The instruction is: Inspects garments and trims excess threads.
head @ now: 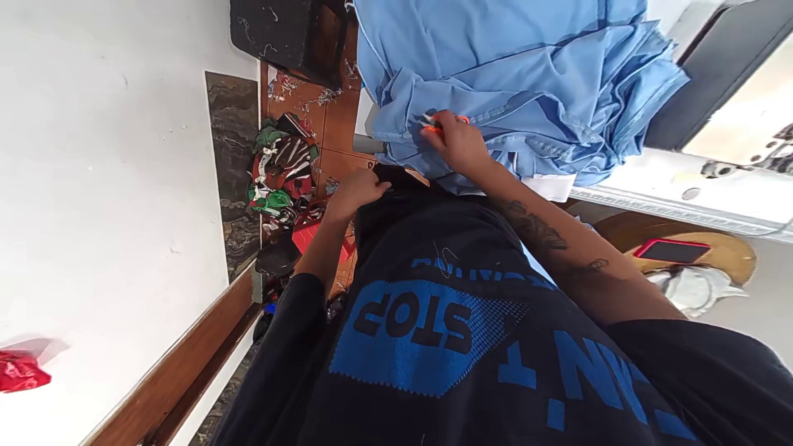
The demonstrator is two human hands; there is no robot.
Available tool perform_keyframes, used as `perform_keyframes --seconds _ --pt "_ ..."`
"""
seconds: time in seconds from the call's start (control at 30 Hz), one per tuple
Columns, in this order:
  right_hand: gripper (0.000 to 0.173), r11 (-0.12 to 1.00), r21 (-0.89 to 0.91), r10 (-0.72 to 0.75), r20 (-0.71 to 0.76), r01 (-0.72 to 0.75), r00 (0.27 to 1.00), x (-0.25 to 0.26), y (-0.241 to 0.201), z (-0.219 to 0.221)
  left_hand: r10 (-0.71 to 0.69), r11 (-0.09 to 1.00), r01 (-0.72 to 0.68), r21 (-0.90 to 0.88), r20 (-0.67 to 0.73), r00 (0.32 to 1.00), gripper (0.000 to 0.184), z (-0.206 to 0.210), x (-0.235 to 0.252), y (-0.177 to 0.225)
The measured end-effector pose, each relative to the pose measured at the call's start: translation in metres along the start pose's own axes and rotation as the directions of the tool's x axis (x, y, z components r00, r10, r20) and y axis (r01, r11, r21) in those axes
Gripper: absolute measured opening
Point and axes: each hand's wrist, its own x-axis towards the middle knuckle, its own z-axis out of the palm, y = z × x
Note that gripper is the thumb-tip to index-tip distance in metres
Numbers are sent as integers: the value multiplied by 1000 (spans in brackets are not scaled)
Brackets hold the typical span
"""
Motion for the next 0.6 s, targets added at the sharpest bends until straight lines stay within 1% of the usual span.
perform_keyframes --seconds 0.03,0.07,0.1,0.13,0.17,0.2,0.27,0.3,0.4,0.43,0.47,0.53,0.6 --pt "53 999 48 14 -3 -14 1000 0 3 -2 -19 1000 19 4 -59 998 44 -2 -2 1" --pt "53 998 70 8 -3 -8 1000 1 5 -3 29 999 -35 -25 -217 976 38 -2 -2 5" --pt "52 998 66 -8 4 8 1000 2 8 -1 104 991 -127 -35 -389 915 33 0 5 8" --pt "52 998 48 -29 14 28 999 3 10 0 186 973 -232 -19 -534 825 29 2 16 12" --pt "51 999 24 -49 25 48 998 3 11 2 247 950 -311 2 -611 752 29 4 29 18" --pt "50 998 -2 -65 38 65 997 3 10 2 272 940 -341 9 -623 734 30 5 40 24" --pt "48 993 -47 -106 52 109 993 3 8 3 276 944 -329 16 -584 763 30 6 55 30" --pt "48 989 -68 -128 52 131 990 3 8 4 276 946 -325 21 -583 764 27 8 59 30" --pt "46 976 -123 -176 32 178 984 1 7 10 278 929 -369 3 -661 696 19 15 59 25" --pt "45 973 -140 -182 29 184 983 1 6 12 260 925 -380 -25 -687 679 18 17 57 23" --pt "45 971 -158 -179 34 182 983 2 3 14 234 920 -386 -64 -700 675 18 18 55 21" --pt "44 968 -189 -160 52 167 986 4 -1 14 194 911 -393 -128 -707 680 18 18 52 20" --pt "43 964 -221 -137 75 151 988 5 -6 15 181 906 -396 -148 -711 679 17 20 51 19"
